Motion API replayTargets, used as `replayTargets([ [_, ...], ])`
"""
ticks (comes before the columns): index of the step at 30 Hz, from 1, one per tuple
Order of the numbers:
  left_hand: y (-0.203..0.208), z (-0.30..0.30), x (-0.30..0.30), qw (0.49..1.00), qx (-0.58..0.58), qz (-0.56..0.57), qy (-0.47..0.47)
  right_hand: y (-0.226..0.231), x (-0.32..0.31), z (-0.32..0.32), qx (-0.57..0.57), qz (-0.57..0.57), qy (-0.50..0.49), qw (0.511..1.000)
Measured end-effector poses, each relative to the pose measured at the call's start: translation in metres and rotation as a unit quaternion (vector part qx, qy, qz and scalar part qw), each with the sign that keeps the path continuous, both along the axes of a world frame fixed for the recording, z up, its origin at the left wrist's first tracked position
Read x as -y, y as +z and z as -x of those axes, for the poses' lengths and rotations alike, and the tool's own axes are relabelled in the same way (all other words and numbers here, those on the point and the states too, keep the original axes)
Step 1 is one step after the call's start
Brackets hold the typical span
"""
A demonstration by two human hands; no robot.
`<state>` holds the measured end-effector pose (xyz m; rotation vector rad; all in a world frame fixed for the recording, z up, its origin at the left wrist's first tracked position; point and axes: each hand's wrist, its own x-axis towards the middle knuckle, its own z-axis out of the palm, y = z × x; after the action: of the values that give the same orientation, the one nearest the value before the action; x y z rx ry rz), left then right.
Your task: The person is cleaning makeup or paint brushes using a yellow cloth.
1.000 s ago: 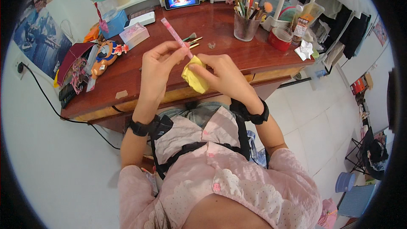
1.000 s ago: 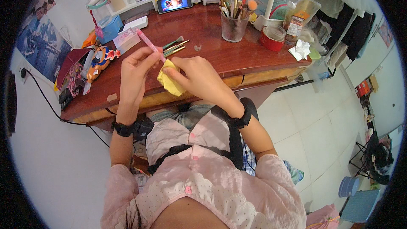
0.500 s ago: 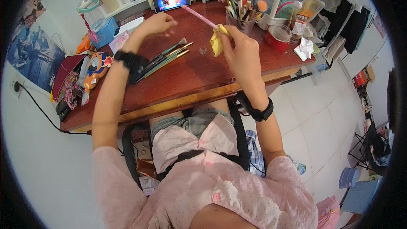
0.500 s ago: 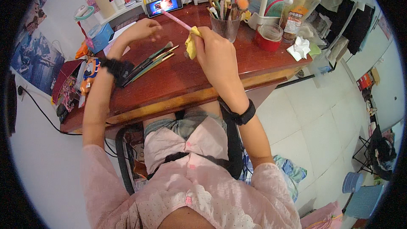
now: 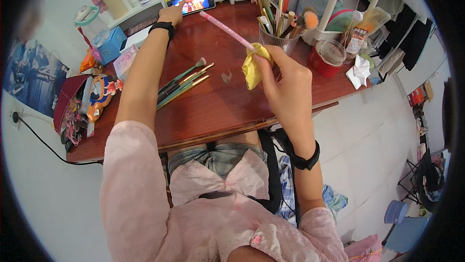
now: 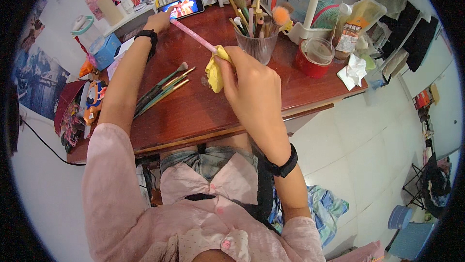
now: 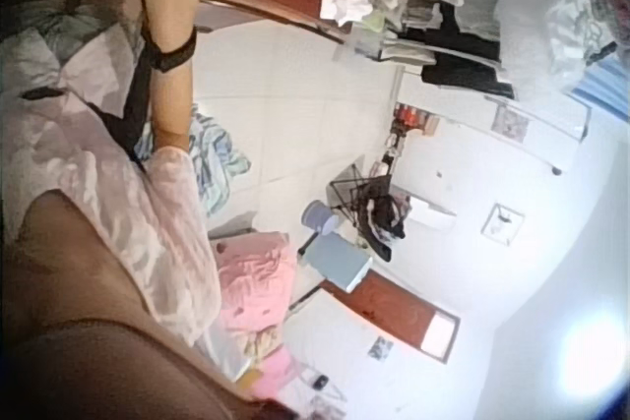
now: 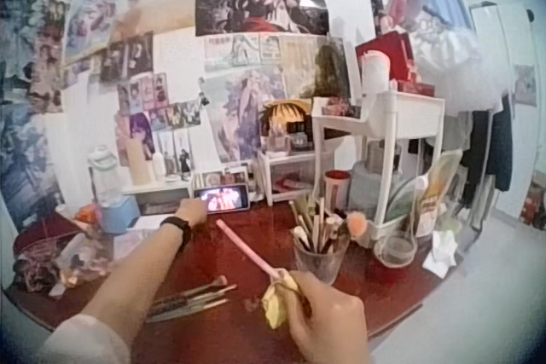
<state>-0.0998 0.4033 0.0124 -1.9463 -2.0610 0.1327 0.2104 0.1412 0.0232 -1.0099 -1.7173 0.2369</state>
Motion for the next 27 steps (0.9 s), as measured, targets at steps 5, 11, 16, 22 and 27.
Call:
replayTargets([
  [5,-0.011,-0.006,0.001,0.997,-0.025,-0.018,-0.074,0.003,0.003,-0.003,0.008,0.001,0.004,1.000],
  [11,0.026,-0.041,0.040,0.976,0.082,0.044,-0.195,-0.003,-0.002,-0.015,-0.029,-0.001,0.024,0.999],
  [16,0.060,-0.062,0.152,0.900,0.268,0.195,-0.283,-0.003,0.004,-0.020,0.003,0.036,0.021,0.999],
  [22,0.038,-0.078,0.241,0.909,0.160,-0.089,-0.375,-0.017,0.007,-0.013,0.084,0.042,0.068,0.993],
  [27,0.044,-0.111,0.287,0.892,0.165,-0.044,-0.418,-0.008,0.024,-0.002,0.006,0.009,0.113,0.994],
])
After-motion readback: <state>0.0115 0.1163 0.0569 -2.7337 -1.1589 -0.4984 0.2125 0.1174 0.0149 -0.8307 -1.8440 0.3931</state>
